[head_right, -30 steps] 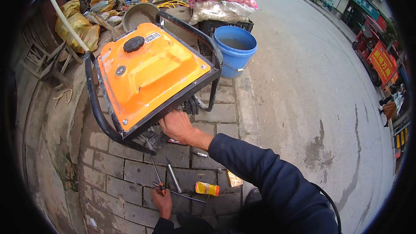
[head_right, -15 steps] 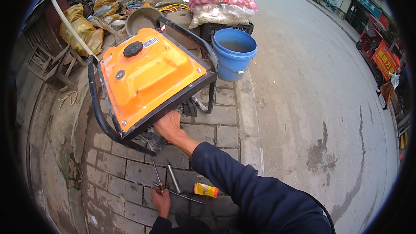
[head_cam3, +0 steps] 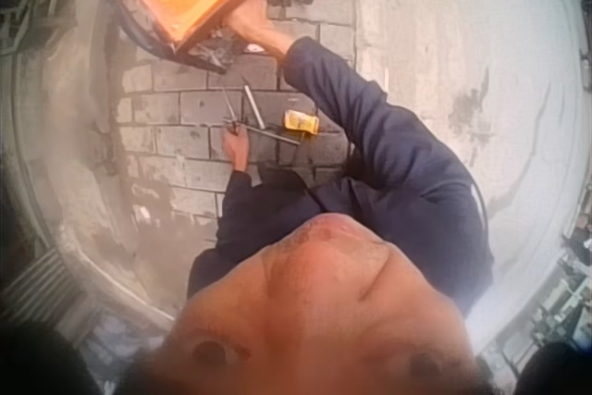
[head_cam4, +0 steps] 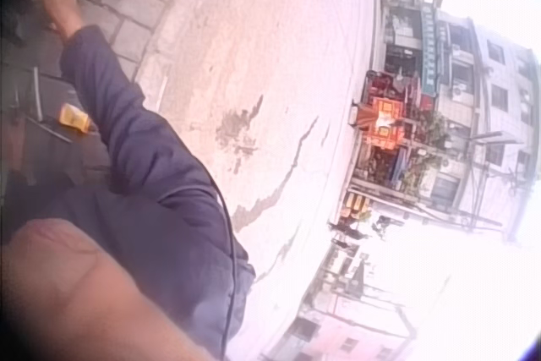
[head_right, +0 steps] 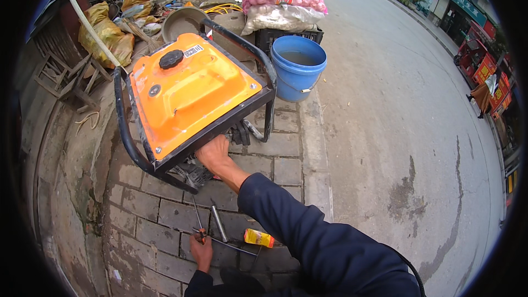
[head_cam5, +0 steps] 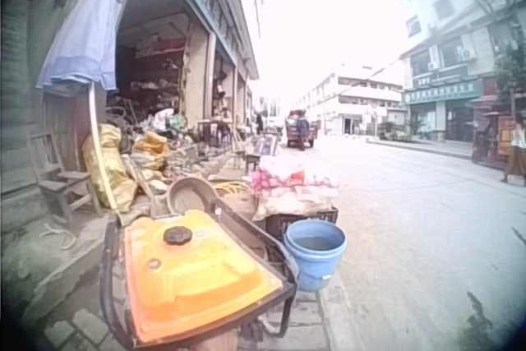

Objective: The person removes the top cover of a portable generator, uses a screwdriver and socket wrench to remove the spark plug, inspects it, and then reinstalls it. The person then attempts to start the generator by pulling the starter cord.

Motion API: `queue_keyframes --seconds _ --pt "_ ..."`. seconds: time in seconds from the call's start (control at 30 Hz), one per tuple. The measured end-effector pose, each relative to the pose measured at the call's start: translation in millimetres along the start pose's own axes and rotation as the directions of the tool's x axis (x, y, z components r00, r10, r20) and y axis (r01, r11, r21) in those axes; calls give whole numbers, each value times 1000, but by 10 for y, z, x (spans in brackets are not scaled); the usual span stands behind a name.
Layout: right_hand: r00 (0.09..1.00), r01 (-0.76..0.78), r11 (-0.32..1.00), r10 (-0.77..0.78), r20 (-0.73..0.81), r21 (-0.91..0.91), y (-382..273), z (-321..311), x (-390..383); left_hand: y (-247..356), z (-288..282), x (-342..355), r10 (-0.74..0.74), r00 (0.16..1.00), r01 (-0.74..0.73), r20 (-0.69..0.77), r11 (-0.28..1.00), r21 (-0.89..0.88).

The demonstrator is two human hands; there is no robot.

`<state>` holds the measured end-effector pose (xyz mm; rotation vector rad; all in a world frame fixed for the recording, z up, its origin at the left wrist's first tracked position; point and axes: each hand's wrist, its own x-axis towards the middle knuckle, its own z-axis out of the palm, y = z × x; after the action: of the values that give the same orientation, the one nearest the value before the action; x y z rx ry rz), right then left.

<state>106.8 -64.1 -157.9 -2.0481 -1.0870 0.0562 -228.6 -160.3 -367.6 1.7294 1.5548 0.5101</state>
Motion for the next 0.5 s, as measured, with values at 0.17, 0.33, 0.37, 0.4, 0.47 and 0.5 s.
queue_keyframes --seconds 0.17,0.33,0.37,0.4,0.47,0.5 --pt "987 159 986 -159 10 -44 -7 -30 29 -48 14 25 -12 1000 12 3 999 -43" --pt "966 247 963 -253 -49 -104 41 -8 67 -82 13 43 24 1000 -24 17 1000 -11" --pt "945 301 946 -313 -98 -122 52 -2 83 -84 7 44 25 1000 -25 13 1000 -9" --pt "920 342 930 -360 -156 -131 63 3 96 -83 4 44 11 1000 -11 28 1000 -15" --pt "904 379 912 -401 -146 -155 79 10 111 -75 -4 43 -22 999 24 46 999 -41" --pt "898 392 906 -415 -148 -162 85 12 114 -69 -8 40 -15 999 17 43 999 -37"
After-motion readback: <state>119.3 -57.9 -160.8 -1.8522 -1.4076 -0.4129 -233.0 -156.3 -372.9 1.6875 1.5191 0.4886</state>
